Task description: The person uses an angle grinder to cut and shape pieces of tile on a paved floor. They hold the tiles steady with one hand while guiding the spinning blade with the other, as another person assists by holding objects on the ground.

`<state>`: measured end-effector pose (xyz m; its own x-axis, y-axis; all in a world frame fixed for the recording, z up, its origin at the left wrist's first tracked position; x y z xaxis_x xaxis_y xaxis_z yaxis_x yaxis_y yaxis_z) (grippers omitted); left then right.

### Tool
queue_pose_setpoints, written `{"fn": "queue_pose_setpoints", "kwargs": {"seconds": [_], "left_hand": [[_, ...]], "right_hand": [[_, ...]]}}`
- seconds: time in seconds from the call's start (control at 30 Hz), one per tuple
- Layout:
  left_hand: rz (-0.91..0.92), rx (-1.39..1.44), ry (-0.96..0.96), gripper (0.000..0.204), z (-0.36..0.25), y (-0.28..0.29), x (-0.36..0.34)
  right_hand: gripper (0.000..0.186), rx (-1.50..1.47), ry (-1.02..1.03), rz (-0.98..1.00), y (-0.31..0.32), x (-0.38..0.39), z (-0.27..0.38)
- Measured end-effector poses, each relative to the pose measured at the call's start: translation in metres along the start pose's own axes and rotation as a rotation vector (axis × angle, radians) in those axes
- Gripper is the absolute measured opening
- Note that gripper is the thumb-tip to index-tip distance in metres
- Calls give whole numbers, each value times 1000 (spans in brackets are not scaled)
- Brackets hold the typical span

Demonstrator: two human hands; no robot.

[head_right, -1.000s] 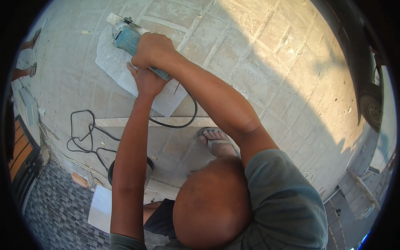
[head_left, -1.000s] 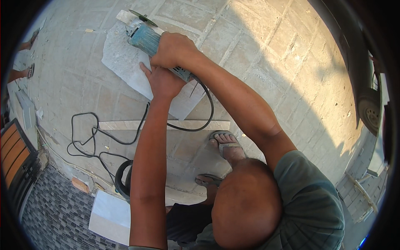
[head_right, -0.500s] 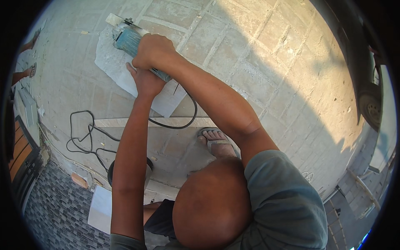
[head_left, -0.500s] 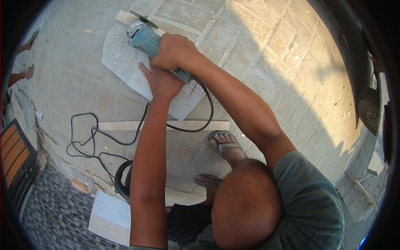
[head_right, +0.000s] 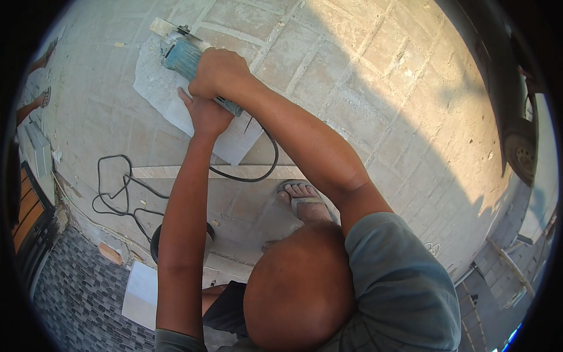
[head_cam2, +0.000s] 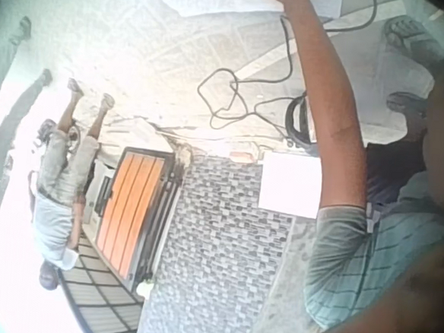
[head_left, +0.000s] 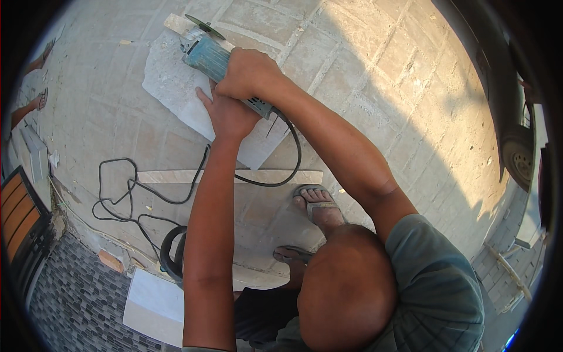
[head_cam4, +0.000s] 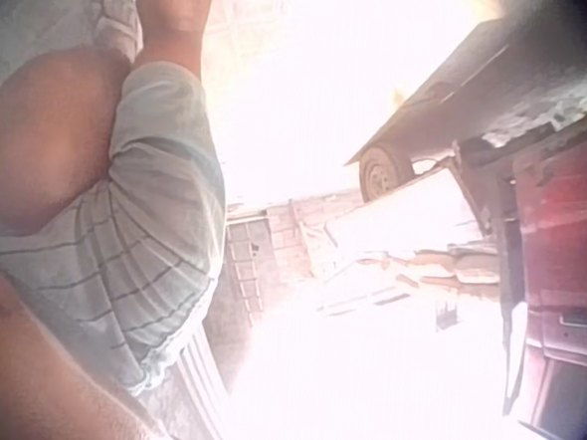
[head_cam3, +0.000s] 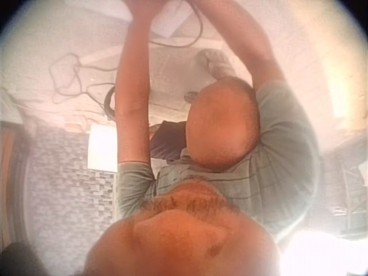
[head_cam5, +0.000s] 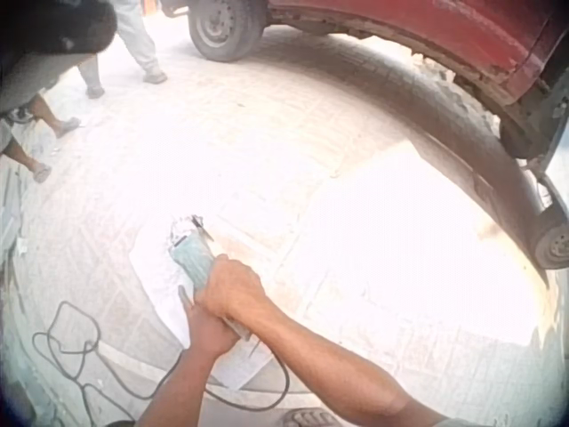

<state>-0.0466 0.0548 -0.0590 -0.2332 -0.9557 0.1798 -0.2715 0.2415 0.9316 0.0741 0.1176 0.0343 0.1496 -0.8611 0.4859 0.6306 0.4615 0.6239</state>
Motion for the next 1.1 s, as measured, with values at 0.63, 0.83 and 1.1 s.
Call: {"fn": "queue_pose_setpoints", "kwargs": {"seconds": [0.63,0.83,1.1], "left_hand": [[-40,-32,-28,92,0,0,2],[-39,-43,-35,91,0,0,2],[-34,-63,-28,90,-1,1,2]], "right_hand": [[52,-50,18,-19,-2,5,-6],[55,-41,6,2,-2,9,-7],[54,28,-5,-5,-2,13,-6]]}}
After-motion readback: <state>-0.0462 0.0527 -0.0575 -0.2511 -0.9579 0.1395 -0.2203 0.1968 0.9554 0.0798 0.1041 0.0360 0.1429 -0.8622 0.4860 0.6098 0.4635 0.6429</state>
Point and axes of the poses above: each hand's wrist, its own x-axis away from the middle knuckle, its own y-axis out of the back of the hand, z = x × y, the point moved 2 cm from there along -x, towards the middle knuckle, and after that the axes turned 6 degrees about y, right-handed, at the moved point
